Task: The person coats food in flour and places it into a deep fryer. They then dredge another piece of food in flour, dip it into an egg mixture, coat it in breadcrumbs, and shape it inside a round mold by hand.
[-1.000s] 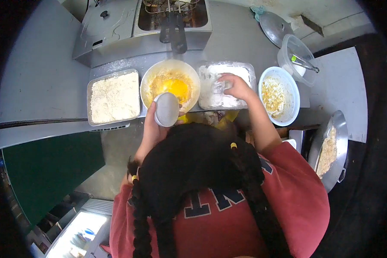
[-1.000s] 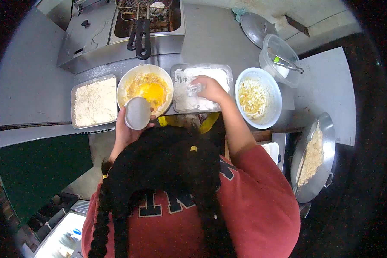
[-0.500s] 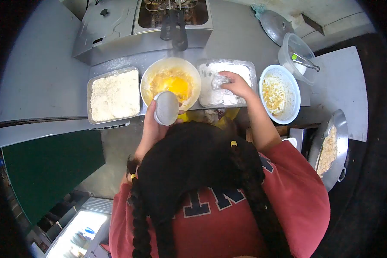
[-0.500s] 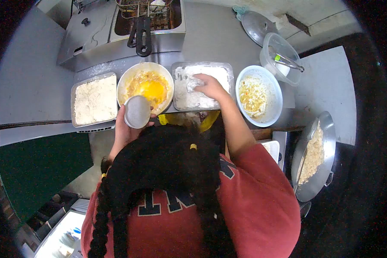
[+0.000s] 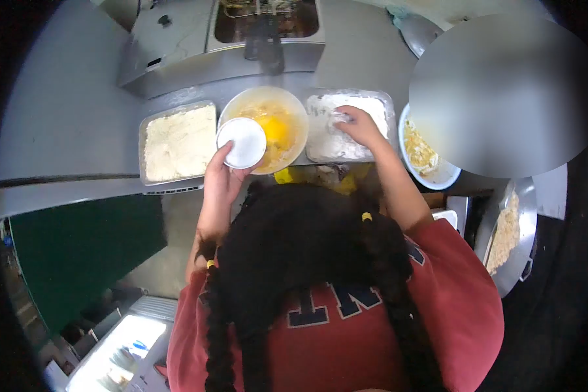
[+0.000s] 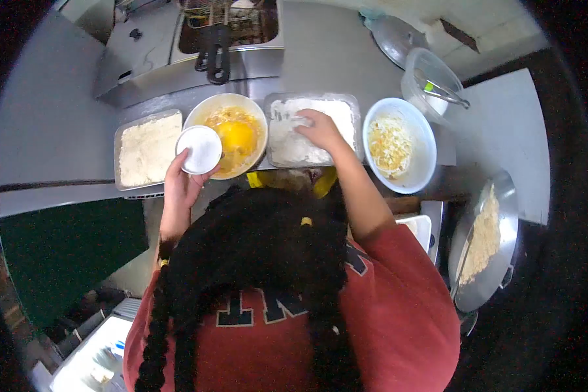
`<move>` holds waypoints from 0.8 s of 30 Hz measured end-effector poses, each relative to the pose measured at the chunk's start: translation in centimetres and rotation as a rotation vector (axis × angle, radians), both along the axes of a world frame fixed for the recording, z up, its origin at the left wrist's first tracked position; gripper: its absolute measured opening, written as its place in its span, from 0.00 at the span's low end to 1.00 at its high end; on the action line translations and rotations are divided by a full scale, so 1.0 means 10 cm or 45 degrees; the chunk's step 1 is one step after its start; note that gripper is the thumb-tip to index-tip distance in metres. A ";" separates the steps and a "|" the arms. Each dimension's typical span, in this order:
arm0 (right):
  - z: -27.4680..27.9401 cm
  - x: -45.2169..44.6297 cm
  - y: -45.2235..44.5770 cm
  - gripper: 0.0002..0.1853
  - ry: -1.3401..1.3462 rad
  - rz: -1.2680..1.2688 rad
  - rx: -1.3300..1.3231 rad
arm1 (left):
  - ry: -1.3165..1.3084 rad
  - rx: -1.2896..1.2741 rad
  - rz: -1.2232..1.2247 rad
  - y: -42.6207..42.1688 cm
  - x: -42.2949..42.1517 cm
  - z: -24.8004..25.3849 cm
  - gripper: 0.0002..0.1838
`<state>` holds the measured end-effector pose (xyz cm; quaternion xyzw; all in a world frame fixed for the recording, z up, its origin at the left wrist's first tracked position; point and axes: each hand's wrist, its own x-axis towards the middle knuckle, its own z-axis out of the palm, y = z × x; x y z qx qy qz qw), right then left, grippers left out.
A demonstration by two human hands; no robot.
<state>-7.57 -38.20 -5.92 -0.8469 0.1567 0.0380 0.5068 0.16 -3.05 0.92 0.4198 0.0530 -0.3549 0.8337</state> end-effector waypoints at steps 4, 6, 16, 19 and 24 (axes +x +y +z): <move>0.08 -0.13 0.15 0.24 -0.229 0.116 -0.498 | -0.063 0.148 0.121 0.06 0.05 0.00 0.30; 0.01 -0.09 0.17 0.24 -0.303 0.261 -0.599 | -0.117 0.333 0.198 0.12 0.08 0.05 0.26; 0.23 -0.19 0.06 0.22 -0.307 0.215 -0.498 | -1.274 1.760 0.474 1.02 0.89 -0.43 0.17; 0.44 -0.28 -0.06 0.22 -0.288 0.049 -0.694 | -1.482 1.917 0.502 1.04 0.83 -0.24 0.16; 0.60 -0.41 -0.07 0.22 -0.084 0.187 -0.980 | -1.469 1.980 0.464 1.02 0.90 0.12 0.17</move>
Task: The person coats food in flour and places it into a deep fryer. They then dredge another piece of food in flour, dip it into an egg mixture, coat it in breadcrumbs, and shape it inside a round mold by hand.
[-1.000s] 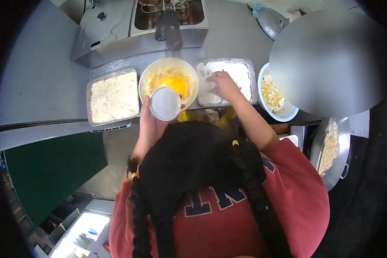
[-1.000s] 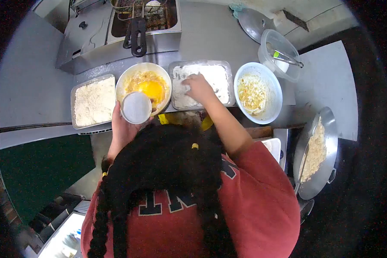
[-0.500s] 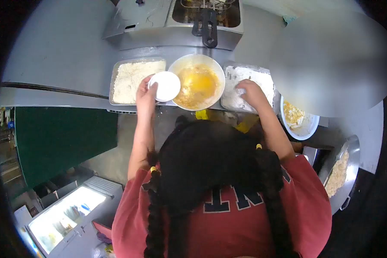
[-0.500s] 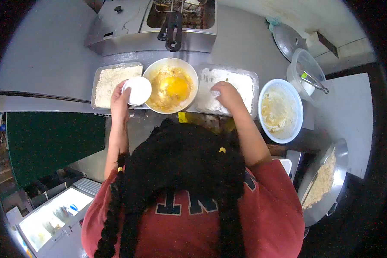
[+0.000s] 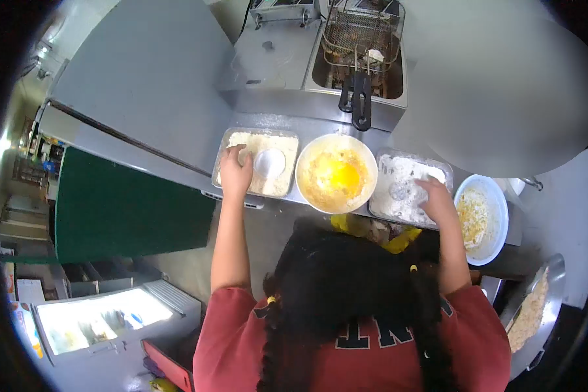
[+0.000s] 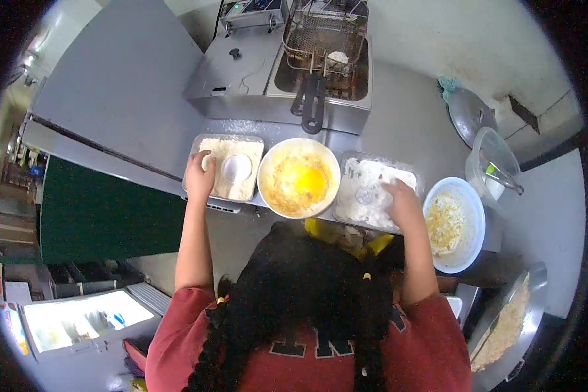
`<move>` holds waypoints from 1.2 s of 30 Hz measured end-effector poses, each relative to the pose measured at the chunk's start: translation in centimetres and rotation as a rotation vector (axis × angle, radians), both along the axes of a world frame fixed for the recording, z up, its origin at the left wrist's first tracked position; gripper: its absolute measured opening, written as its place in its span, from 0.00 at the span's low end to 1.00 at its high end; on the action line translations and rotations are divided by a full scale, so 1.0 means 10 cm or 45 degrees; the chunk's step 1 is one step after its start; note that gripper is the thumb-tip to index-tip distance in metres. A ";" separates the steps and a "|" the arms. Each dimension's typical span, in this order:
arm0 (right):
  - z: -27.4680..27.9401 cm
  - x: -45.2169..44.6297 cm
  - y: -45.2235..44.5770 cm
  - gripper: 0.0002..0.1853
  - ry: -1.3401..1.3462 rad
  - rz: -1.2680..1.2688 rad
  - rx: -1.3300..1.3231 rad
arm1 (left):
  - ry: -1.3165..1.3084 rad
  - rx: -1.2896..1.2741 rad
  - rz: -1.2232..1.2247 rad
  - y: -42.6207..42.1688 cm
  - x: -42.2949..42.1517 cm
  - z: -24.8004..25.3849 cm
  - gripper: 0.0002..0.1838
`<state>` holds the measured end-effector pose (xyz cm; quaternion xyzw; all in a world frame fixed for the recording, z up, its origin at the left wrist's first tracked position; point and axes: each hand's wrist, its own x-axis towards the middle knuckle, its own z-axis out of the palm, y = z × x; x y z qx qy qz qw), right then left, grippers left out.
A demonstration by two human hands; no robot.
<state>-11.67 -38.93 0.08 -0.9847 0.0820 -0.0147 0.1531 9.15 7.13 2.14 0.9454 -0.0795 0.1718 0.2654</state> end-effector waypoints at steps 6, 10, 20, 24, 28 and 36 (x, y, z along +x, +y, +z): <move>0.48 0.39 -0.07 0.21 -0.086 -0.274 0.153 | -0.124 -0.019 -0.187 0.03 0.79 0.42 0.13; 1.29 1.18 0.15 0.17 -0.597 -0.150 0.148 | -0.216 -0.016 -0.419 -0.05 1.53 0.83 0.13; 1.48 3.60 0.22 0.18 -0.203 -0.010 -0.211 | -0.045 0.276 -0.640 -0.41 3.32 0.92 0.16; 1.40 3.98 0.19 0.19 0.051 -0.087 -0.404 | -0.124 0.188 -0.647 -0.53 3.55 0.91 0.17; 1.36 4.16 0.16 0.30 0.393 -0.168 -0.502 | -0.109 0.172 -0.670 -0.56 3.65 0.95 0.18; 1.32 4.32 0.26 0.31 0.515 -0.156 -0.604 | -0.090 -0.037 -0.673 -0.62 3.74 0.93 0.19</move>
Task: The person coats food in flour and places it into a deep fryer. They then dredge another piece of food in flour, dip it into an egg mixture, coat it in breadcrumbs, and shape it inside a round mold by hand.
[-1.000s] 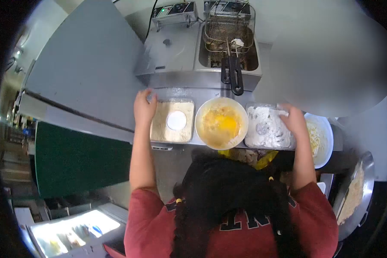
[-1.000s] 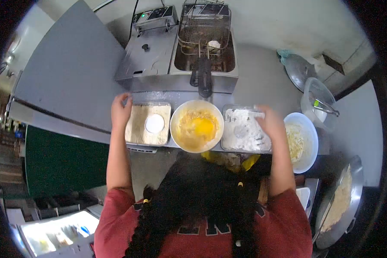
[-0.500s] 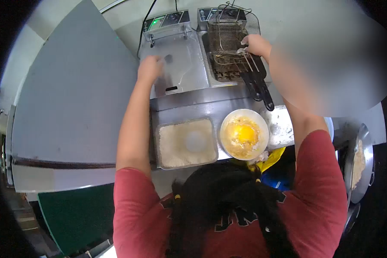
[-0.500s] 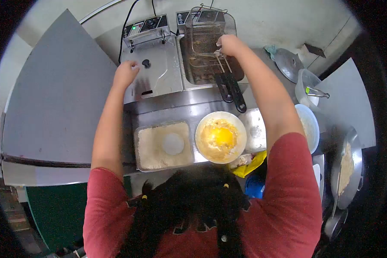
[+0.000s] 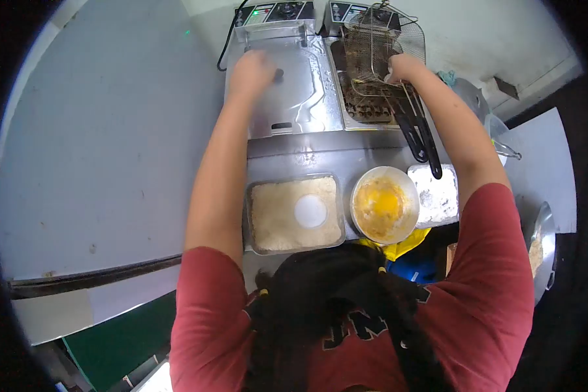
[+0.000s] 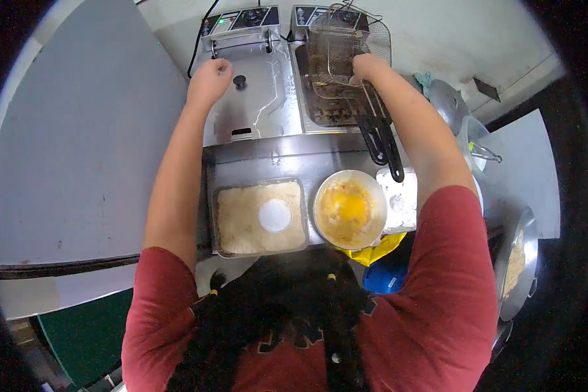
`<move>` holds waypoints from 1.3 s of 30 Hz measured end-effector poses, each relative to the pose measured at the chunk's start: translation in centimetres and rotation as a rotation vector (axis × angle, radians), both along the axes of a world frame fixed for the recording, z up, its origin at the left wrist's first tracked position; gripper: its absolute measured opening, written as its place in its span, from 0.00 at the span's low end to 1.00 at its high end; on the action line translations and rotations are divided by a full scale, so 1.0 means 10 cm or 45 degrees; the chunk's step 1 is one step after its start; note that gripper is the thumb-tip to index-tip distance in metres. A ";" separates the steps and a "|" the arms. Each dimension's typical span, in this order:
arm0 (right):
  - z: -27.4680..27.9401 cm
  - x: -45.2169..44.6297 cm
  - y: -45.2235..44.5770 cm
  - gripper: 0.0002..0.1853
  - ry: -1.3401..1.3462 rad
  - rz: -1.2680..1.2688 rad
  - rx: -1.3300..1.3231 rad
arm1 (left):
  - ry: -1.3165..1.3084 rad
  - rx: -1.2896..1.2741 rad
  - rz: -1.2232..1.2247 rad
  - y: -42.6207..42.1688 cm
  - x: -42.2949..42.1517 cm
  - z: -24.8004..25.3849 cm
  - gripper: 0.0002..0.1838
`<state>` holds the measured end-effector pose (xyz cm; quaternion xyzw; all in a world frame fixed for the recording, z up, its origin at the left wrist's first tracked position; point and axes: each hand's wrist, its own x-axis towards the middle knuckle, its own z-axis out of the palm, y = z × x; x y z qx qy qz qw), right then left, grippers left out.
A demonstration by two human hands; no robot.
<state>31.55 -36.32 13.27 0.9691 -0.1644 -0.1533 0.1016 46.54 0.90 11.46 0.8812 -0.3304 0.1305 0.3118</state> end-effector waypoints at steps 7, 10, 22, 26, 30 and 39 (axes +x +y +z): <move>-0.11 0.05 -0.02 0.30 -0.050 0.048 -0.019 | 0.121 -0.034 0.050 0.03 -0.01 0.01 0.17; -0.16 0.10 -0.04 0.29 -0.059 -0.011 0.010 | 0.067 -0.058 0.083 0.03 -0.04 -0.01 0.16; 0.04 -0.02 0.17 0.31 -0.065 0.062 0.064 | 0.142 -0.072 0.101 0.01 -0.06 -0.11 0.17; -0.01 0.01 0.14 0.31 -0.091 0.054 0.043 | 0.123 -0.052 0.058 0.00 -0.11 -0.04 0.18; -0.19 0.13 -0.01 0.36 -0.059 0.002 0.059 | 0.069 -0.079 0.036 -0.04 -0.07 -0.10 0.18; -0.16 0.03 -0.11 0.37 -0.233 0.039 0.226 | 0.078 -0.114 0.075 0.00 -0.11 -0.02 0.19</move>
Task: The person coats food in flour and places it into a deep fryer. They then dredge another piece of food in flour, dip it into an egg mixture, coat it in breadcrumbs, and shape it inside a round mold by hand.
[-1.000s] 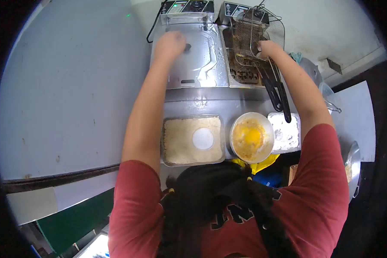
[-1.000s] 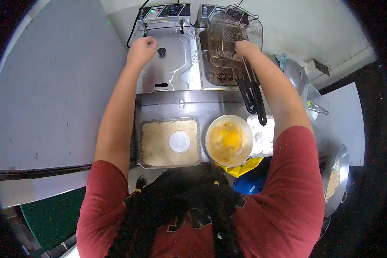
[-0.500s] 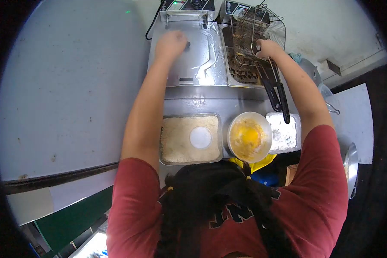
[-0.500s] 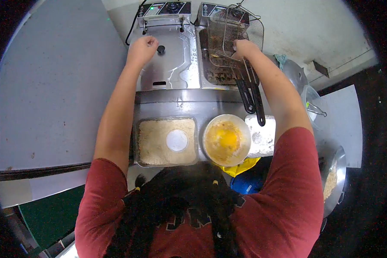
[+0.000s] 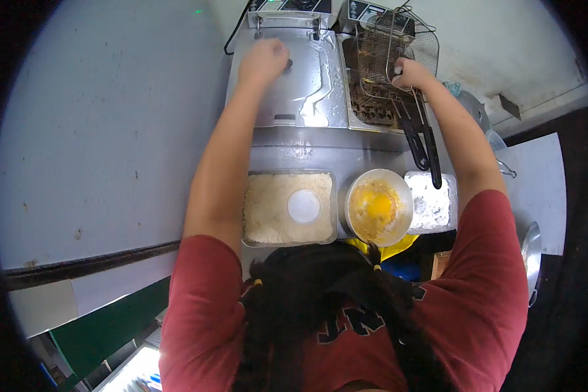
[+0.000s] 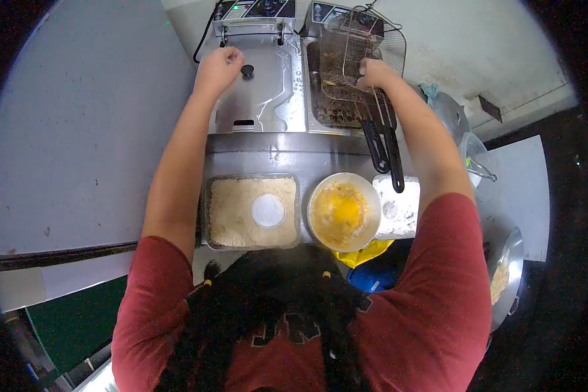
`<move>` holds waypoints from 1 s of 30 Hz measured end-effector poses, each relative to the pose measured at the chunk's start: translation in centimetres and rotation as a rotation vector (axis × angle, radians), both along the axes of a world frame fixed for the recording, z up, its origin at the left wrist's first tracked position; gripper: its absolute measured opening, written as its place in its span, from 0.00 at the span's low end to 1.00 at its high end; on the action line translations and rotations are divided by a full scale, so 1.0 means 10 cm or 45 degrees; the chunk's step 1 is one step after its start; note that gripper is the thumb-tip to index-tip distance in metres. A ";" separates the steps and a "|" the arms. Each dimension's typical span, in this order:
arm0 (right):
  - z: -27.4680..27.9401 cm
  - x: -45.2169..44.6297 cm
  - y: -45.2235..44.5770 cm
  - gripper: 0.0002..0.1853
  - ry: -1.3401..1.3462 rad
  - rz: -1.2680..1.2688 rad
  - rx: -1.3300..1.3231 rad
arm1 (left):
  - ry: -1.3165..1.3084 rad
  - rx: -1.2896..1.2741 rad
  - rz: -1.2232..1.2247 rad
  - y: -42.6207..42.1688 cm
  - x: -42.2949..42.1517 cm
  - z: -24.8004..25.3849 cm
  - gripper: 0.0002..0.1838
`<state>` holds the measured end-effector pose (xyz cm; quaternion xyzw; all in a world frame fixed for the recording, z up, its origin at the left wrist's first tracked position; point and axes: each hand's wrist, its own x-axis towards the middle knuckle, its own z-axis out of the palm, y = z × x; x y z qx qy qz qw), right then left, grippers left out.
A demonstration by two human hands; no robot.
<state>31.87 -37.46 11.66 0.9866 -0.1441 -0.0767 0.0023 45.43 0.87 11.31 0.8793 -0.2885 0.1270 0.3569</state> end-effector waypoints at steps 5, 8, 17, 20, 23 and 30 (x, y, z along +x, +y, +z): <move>-0.15 0.04 -0.42 0.31 -0.273 -0.101 0.552 | 0.051 -0.013 0.006 0.03 -0.03 0.08 0.20; -0.06 -0.09 -0.33 0.26 -0.406 -0.302 1.425 | 0.108 -0.012 -0.009 0.07 -0.10 0.20 0.20; 0.42 -0.59 0.11 0.24 -0.537 -0.046 3.195 | 0.167 0.024 0.013 0.08 0.11 0.09 0.20; 0.63 -0.70 0.25 0.24 -0.696 -0.281 3.008 | 0.166 0.170 -0.048 0.04 0.32 -0.01 0.21; 0.88 -0.94 0.59 0.25 -0.497 -0.199 2.777 | 0.009 0.292 -0.174 0.06 0.52 -0.19 0.21; 1.09 -1.36 1.38 0.27 -0.015 -0.208 2.354 | -0.011 0.568 -0.357 -0.08 0.34 -0.07 0.22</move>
